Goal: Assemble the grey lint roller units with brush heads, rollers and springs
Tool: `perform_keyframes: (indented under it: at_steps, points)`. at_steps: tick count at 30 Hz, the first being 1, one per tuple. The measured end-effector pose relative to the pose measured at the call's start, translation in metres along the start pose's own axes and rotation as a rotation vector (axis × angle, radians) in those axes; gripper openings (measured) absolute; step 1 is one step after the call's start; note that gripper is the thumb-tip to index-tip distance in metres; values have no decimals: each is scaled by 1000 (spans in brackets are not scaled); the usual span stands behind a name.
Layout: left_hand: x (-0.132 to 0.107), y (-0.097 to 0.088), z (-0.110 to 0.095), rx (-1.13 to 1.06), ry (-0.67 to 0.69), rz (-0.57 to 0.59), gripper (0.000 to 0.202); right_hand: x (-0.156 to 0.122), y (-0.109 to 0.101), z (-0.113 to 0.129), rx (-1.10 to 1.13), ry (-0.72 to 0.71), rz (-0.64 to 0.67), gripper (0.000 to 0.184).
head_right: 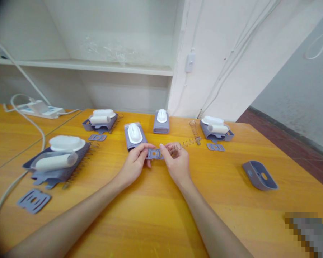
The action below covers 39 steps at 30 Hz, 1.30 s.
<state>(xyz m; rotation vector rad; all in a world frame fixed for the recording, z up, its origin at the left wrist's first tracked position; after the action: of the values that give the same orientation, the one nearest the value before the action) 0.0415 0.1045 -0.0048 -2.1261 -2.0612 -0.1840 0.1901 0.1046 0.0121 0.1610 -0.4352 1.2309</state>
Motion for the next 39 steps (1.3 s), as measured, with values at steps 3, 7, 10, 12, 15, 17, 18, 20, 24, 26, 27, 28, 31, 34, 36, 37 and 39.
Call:
perform_keyframes:
  at_steps: [3, 7, 10, 12, 15, 17, 18, 20, 24, 26, 27, 28, 31, 34, 36, 37, 39]
  points:
    - [0, 1, 0, 6, 8, 2, 28, 0, -1, 2, -64, -52, -13, 33]
    - [-1, 5, -4, 10, 18, 50, 29, 0, 0, -1, -82, -48, -23, 39]
    - [-2, 8, -3, -13, -12, 100, 30, 1, -1, -2, -61, -29, -33, 41]
    - [-2, 10, -2, -24, -18, 117, 35, 0, 0, -2, -44, -22, -20, 42]
    - [-3, 11, -1, -11, -13, 109, 39, -1, 2, -2, -12, -5, 39, 41]
    - [-2, 10, 0, -21, -42, 107, 38, -2, 3, -1, 29, 20, 63, 34]
    - [-2, 9, 0, -32, -58, 109, 38, -2, 2, -1, 52, 36, 74, 29]
    - [-1, 7, -1, -58, -75, 125, 38, -3, 3, 0, 81, 59, 124, 35]
    - [2, 5, -3, -100, -67, 151, 37, -5, 7, 9, 1, -81, 247, 32]
    - [3, 5, -2, -113, -77, 150, 38, -6, 7, 14, -53, -180, 224, 20]
    - [3, 6, -1, -117, -89, 146, 40, -6, 6, 14, -75, -207, 196, 16]
    - [3, 6, 0, -124, -101, 143, 41, -6, 6, 14, -97, -218, 165, 15]
    - [2, 7, 1, -166, -104, 127, 44, -6, 5, 11, -172, -201, 96, 17]
    - [2, 7, 0, -204, -84, 105, 37, -9, 5, 8, -237, -185, 91, 20]
    - [2, 7, 0, -196, -92, 87, 32, -10, 6, 7, -232, -165, 110, 23]
    - [3, 6, 1, -186, -96, 76, 30, -11, 6, 7, -222, -164, 134, 28]
    - [4, 4, 1, -168, -96, 48, 26, -12, 9, 9, -207, -201, 205, 34]
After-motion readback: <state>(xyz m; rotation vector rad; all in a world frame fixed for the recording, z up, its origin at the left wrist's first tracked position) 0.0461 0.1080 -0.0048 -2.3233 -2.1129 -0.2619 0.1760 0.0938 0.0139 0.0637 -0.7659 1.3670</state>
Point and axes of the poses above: each hand's wrist, its own x-axis towards the middle knuckle, its own y-axis out of the palm, z = x × y, the point moved 5 cm from there along x, towards the middle knuckle, and after that the axes turned 6 degrees about -z, right-handed, at the moved point
